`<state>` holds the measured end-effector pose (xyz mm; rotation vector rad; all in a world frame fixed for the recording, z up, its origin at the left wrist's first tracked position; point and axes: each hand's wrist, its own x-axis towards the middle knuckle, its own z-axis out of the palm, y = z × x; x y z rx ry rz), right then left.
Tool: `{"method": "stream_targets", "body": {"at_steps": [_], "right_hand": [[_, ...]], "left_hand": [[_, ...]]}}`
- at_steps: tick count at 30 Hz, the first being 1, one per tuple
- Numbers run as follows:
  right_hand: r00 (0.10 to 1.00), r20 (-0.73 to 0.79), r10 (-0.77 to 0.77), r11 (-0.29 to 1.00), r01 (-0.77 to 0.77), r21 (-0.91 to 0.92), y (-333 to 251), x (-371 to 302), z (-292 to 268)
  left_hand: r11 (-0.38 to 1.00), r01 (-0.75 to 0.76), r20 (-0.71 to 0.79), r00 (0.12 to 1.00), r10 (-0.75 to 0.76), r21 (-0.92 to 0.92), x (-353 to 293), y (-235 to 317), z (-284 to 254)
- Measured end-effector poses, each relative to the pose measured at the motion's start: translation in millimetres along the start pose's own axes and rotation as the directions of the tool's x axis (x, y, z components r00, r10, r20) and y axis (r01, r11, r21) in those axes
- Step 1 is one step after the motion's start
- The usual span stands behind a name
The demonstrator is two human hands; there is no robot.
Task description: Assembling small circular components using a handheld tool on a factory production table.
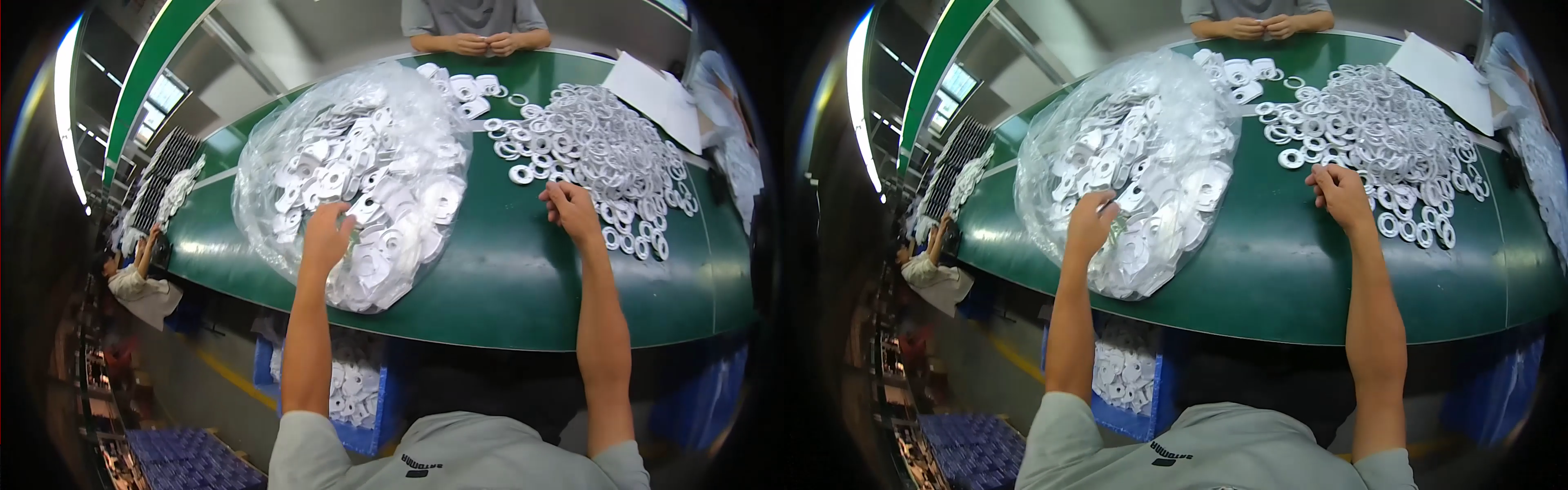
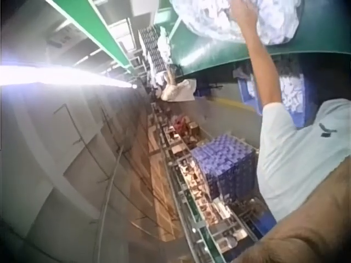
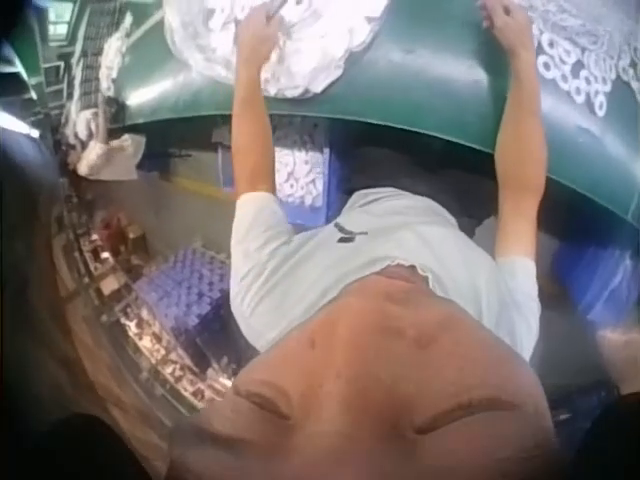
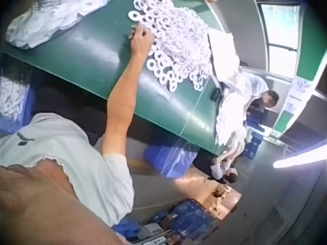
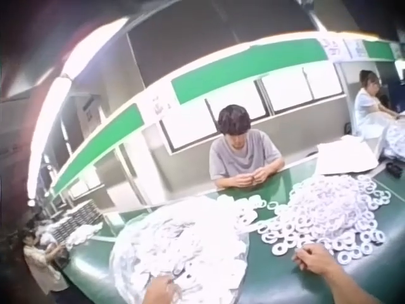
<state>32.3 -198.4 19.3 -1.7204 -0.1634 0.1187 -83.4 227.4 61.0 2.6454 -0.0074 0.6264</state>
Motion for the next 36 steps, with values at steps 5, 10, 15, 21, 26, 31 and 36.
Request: {"method": "stream_targets", "body": {"at_steps": [5,10,15,21,26,31,36], "right_hand": [[0.966,-0.247,-0.074,0.997,0.065,-0.044,5.6,4.6,-33.4],[0.796,-0.584,-0.157,0.985,0.166,-0.038,-6.3,-0.6,-71.7],[0.557,-0.813,-0.169,0.973,-0.034,-0.226,-9.4,-7.8,-112.0],[0.692,-0.588,-0.419,0.667,-0.205,-0.716,38.0,21.3,-132.3],[0.699,-0.542,-0.466,0.74,-0.026,-0.672,23.3,0.4,-111.7],[0.727,-0.634,-0.263,0.775,-0.232,-0.588,-20.7,-44.2,-122.6],[0.866,-0.5,0.005,0.595,-0.405,-0.695,12.1,-81.2,-118.9]], "left_hand": [[0.958,0.064,0.273,0.951,-0.143,0.278,44.5,-26.1,56.0],[0.945,-0.007,-0.006,1.0,0.01,0.328,39.1,-15.6,18.5],[0.747,-0.111,-0.214,0.976,-0.043,-0.655,22.4,74.9,5.8],[0.106,0.253,0.266,0.953,0.144,-0.962,28.0,184.6,104.6],[0.001,0.399,0.392,0.901,0.184,-0.917,32.1,188.5,156.0],[-0.128,0.498,0.468,0.858,0.21,-0.857,26.0,186.3,160.1],[-0.232,0.538,0.513,0.843,0.163,-0.81,27.5,191.4,165.0]]}}
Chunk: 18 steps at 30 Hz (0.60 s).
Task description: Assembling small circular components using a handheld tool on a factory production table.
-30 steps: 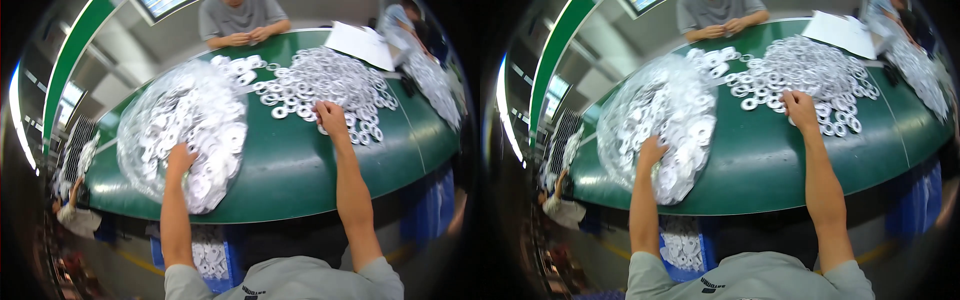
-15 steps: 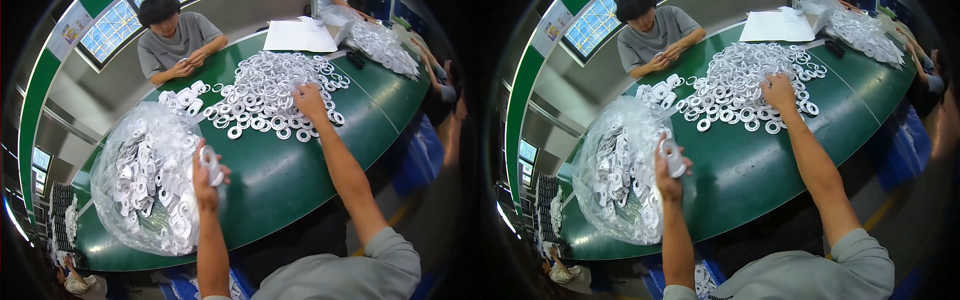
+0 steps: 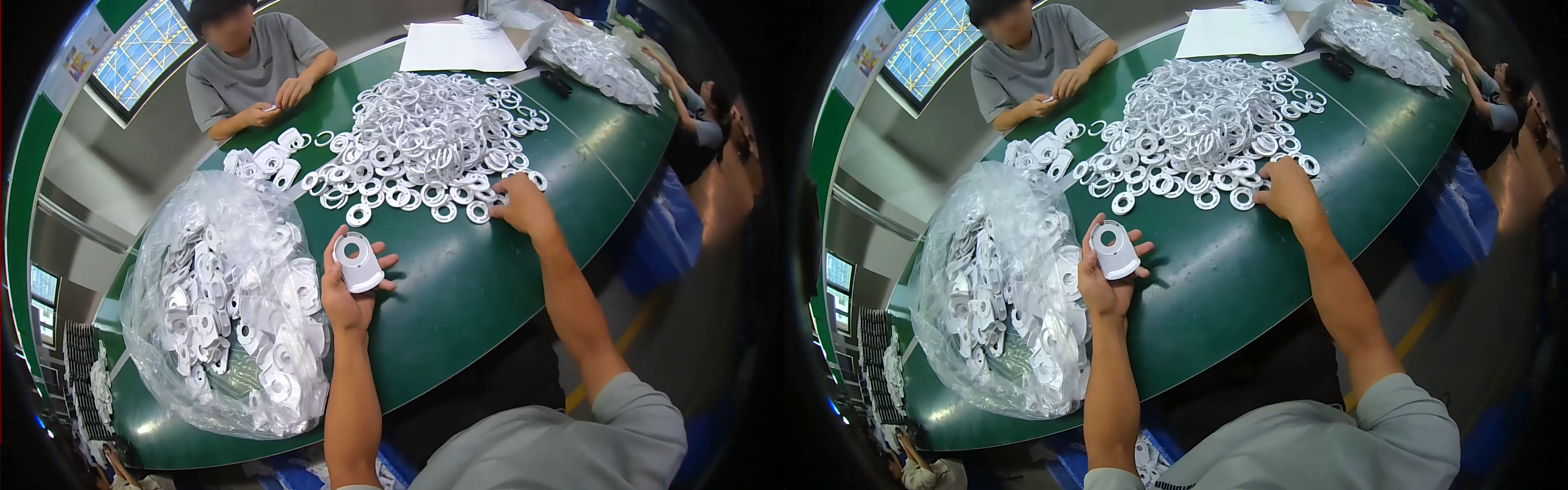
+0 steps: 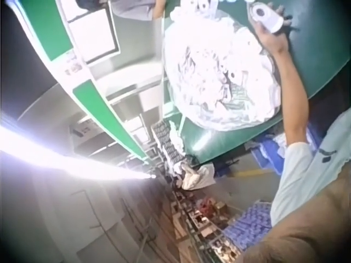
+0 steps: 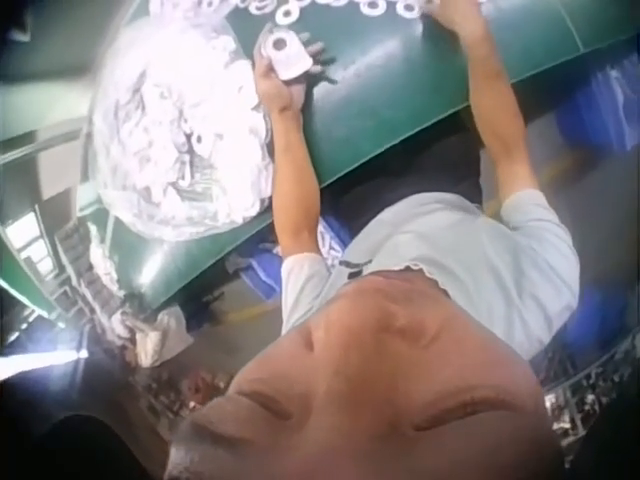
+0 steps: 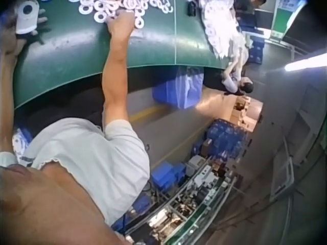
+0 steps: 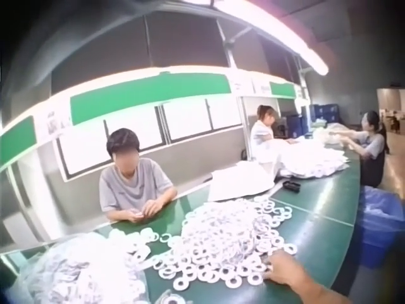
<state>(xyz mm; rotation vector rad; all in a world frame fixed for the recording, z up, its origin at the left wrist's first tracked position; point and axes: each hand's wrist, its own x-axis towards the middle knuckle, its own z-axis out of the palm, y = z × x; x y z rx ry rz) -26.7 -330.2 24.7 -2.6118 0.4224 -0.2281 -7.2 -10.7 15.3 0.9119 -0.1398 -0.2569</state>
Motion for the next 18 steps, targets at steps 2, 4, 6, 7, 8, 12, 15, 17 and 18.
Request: {"method": "stream_targets", "body": {"at_steps": [2,4,6,7,8,12,15,17,18], "right_hand": [[0.994,-0.073,-0.079,0.996,0.082,0.029,2.1,-7.4,7.5],[0.974,-0.141,-0.178,0.981,0.188,0.058,10.3,-7.3,14.2],[0.965,-0.138,-0.225,0.973,0.23,0.023,10.6,-10.2,14.4],[0.957,-0.142,-0.253,0.967,0.253,-0.018,10.4,-10.7,14.2],[0.962,-0.115,-0.248,0.969,0.247,-0.026,8.2,-12.5,10.5],[0.965,-0.133,-0.228,0.973,0.229,-0.011,19.1,-7.2,16.2],[0.937,-0.145,-0.317,0.948,0.306,-0.093,41.6,-0.1,15.8],[0.901,-0.227,-0.369,0.929,0.358,-0.089,28.3,-5.9,17.8],[0.904,-0.221,-0.367,0.93,0.361,-0.067,23.2,-4.5,19.3]], "left_hand": [[0.991,0.014,0.088,0.996,-0.002,-0.131,2.6,-0.5,-8.6],[0.984,0.046,0.096,0.995,-0.03,-0.172,4.0,-1.7,-10.0],[0.975,0.106,0.142,0.987,-0.079,-0.194,3.1,4.1,-14.4],[0.981,0.096,0.144,0.987,-0.072,-0.167,2.6,4.5,-16.0],[0.985,0.114,0.113,0.989,-0.1,-0.132,2.8,4.4,-19.4],[0.977,0.138,0.098,0.987,-0.124,-0.164,2.0,7.3,-21.4],[0.954,0.162,0.156,0.98,-0.126,-0.25,3.2,4.6,-16.9],[0.955,0.164,0.159,0.979,-0.127,-0.246,4.4,-1.1,-23.1],[0.964,0.167,0.168,0.977,-0.133,-0.208,4.2,-0.2,-28.3]]}}
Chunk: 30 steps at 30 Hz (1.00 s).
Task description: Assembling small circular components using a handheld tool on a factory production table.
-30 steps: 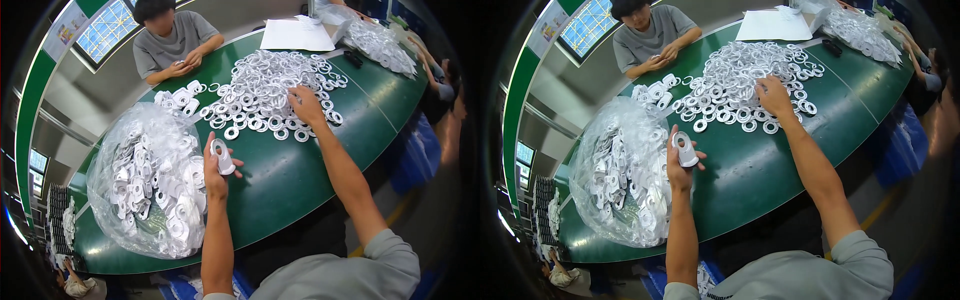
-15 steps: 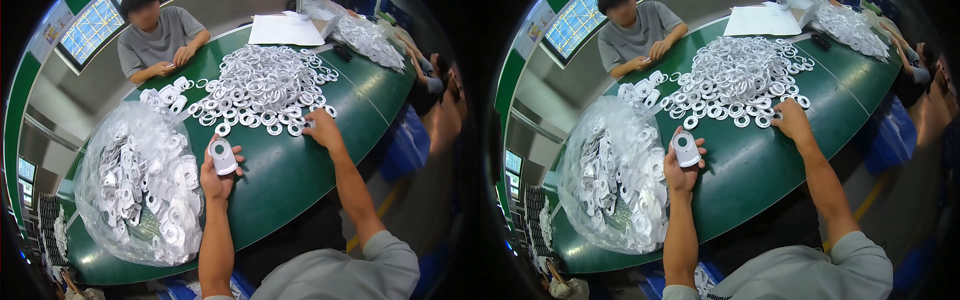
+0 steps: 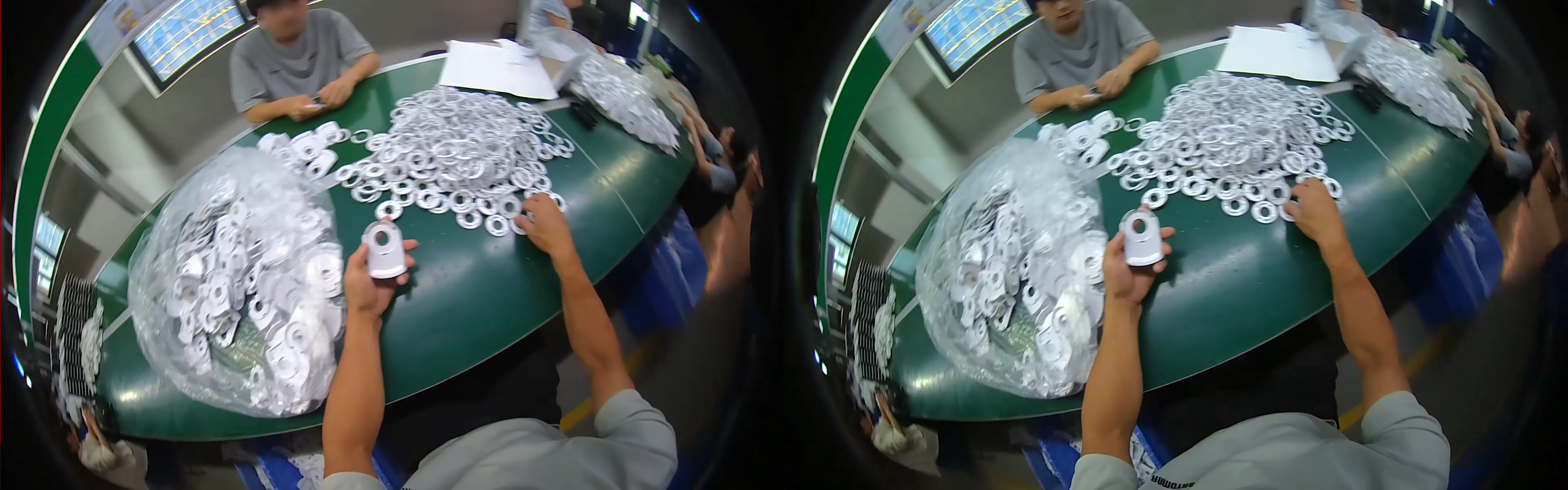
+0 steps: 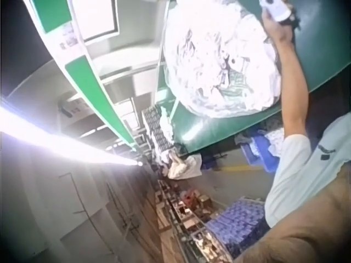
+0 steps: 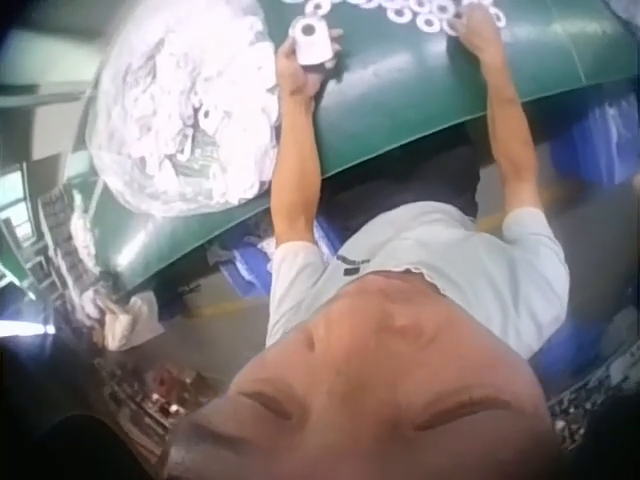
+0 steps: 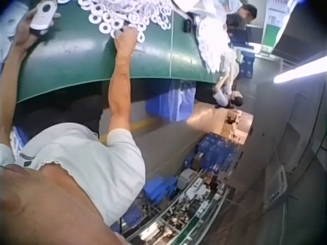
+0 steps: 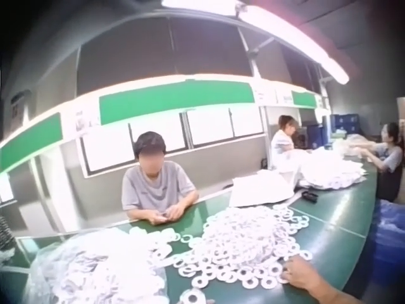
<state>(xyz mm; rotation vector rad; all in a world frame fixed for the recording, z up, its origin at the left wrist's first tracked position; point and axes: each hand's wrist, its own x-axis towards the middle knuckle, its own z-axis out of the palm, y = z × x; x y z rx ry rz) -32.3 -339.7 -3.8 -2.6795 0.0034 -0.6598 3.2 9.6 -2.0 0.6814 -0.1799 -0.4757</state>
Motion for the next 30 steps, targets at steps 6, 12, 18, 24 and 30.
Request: {"method": "stream_targets", "body": {"at_steps": [6,12,18,24,30], "right_hand": [[0.996,-0.042,0.081,0.994,-0.078,0.078,4.8,8.3,1.4],[0.982,-0.186,-0.011,0.998,0.023,0.06,-2.7,9.2,-6.5],[0.99,0.137,0.021,0.996,-0.032,0.082,-28.3,12.7,-3.2],[0.982,0.162,0.096,0.871,-0.162,0.463,-68.6,49.3,-24.8],[0.942,0.307,-0.138,0.619,-0.16,0.769,-164.8,67.1,19.6]], "left_hand": [[0.993,-0.005,-0.046,0.999,0.011,0.118,5.6,-0.5,9.6],[0.992,-0.001,-0.053,0.999,0.008,0.129,8.6,-1.3,12.1],[0.989,0.011,-0.121,0.993,0.007,0.151,3.3,-0.5,8.1],[0.985,-0.011,-0.087,0.996,0.027,0.175,9.1,-1.6,8.7],[0.984,0.008,-0.057,0.998,0.003,0.18,2.7,3.3,14.3]]}}
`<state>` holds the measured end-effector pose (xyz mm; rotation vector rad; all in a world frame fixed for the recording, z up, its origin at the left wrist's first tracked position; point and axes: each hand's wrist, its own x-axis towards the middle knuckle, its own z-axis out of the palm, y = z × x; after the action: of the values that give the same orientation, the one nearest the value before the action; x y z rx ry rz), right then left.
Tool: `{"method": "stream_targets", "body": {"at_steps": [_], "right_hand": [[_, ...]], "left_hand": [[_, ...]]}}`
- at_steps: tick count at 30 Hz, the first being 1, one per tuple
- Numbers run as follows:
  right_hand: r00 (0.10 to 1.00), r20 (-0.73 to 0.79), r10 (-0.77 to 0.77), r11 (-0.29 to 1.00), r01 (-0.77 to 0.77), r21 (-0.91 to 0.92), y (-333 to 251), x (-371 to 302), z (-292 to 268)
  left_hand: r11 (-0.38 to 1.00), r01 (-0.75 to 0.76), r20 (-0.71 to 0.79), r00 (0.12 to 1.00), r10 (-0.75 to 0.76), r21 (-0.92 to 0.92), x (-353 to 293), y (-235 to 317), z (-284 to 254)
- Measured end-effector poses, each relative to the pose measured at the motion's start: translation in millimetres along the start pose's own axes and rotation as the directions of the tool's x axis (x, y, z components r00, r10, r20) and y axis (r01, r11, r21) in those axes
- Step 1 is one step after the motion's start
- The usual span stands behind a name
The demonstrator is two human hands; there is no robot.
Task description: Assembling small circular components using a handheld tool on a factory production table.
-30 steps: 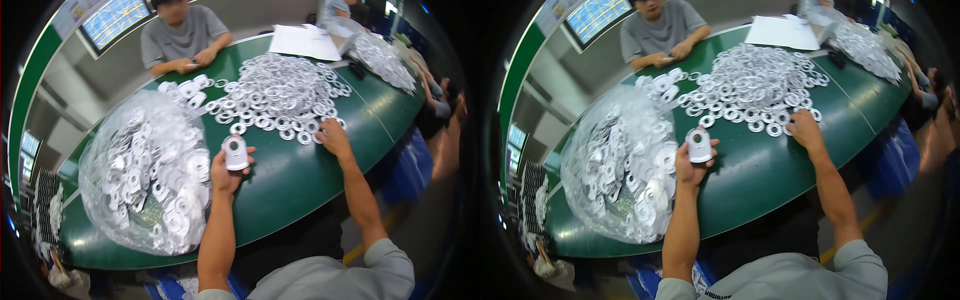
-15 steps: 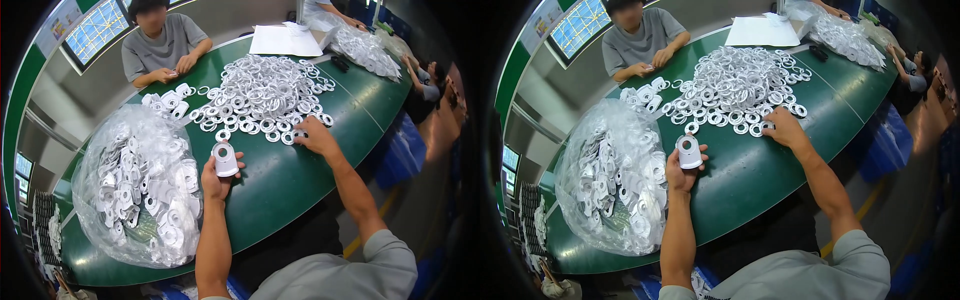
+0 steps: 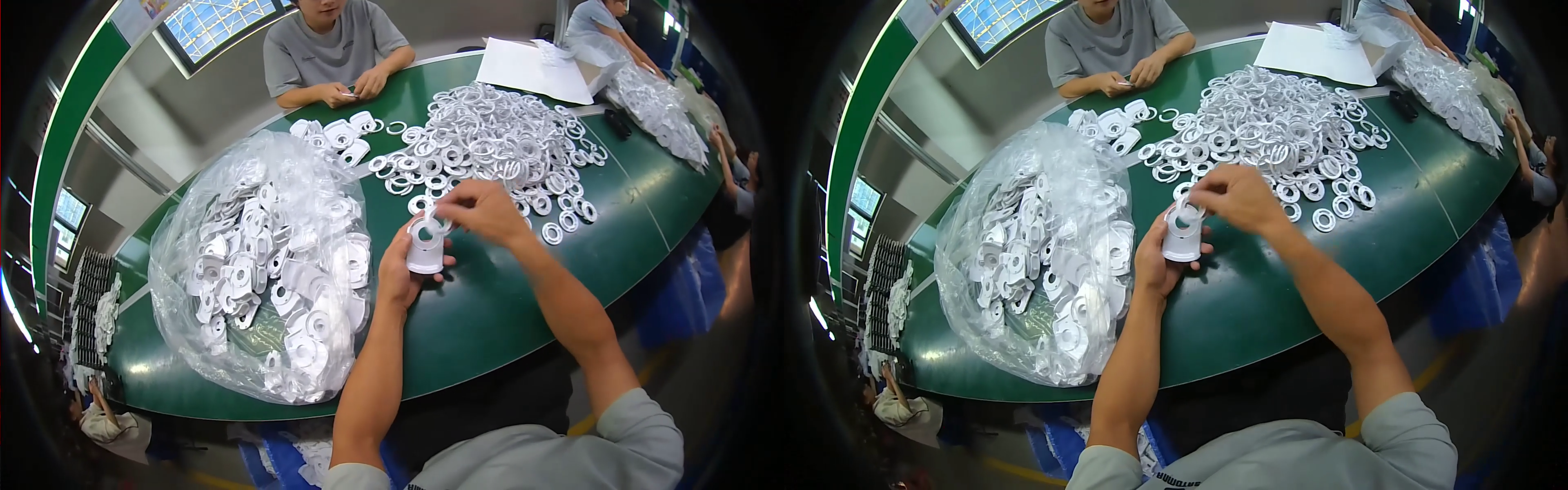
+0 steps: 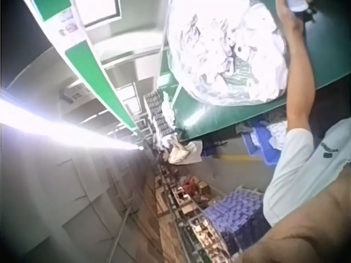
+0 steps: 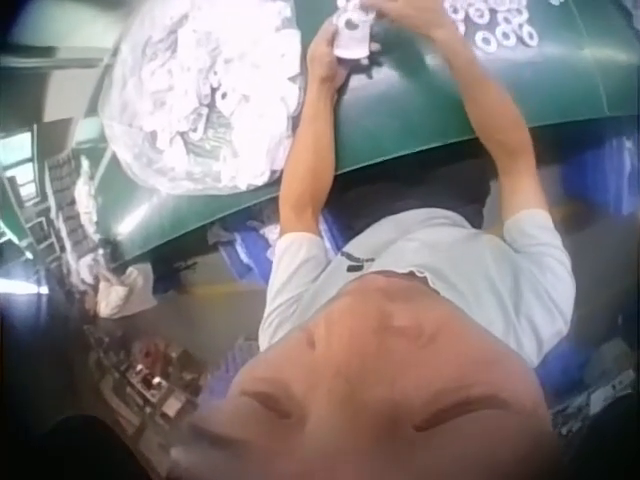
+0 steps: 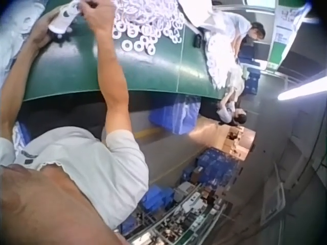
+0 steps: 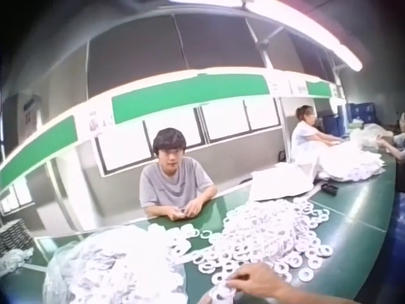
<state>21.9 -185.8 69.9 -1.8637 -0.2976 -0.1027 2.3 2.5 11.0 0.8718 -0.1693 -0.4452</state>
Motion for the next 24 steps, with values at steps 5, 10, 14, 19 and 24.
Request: {"method": "stream_targets", "body": {"at_steps": [5,10,14,19,24], "right_hand": [[0.97,-0.135,-0.201,0.953,0.162,-0.257,32.3,-19.6,33.0],[0.965,-0.176,-0.195,0.961,0.153,-0.23,52.4,-15.2,31.7],[0.919,-0.322,-0.227,0.965,0.168,-0.202,47.0,2.7,15.7],[0.865,-0.432,-0.254,0.938,0.111,-0.329,57.9,5.9,-13.5],[0.838,-0.509,-0.195,0.933,-0.002,-0.36,58.1,-2.2,-52.3]], "left_hand": [[0.999,0.013,-0.029,0.999,-0.012,0.041,-2.1,-13.4,3.1],[0.977,-0.083,-0.072,0.993,0.099,0.198,9.9,-17.4,1.0],[0.97,-0.15,-0.158,0.971,0.181,0.189,10.9,1.1,5.0],[0.951,-0.191,-0.281,0.925,0.257,0.242,12.6,4.6,-7.0],[0.959,-0.17,-0.297,0.926,0.234,0.224,9.0,-2.5,-2.1]]}}
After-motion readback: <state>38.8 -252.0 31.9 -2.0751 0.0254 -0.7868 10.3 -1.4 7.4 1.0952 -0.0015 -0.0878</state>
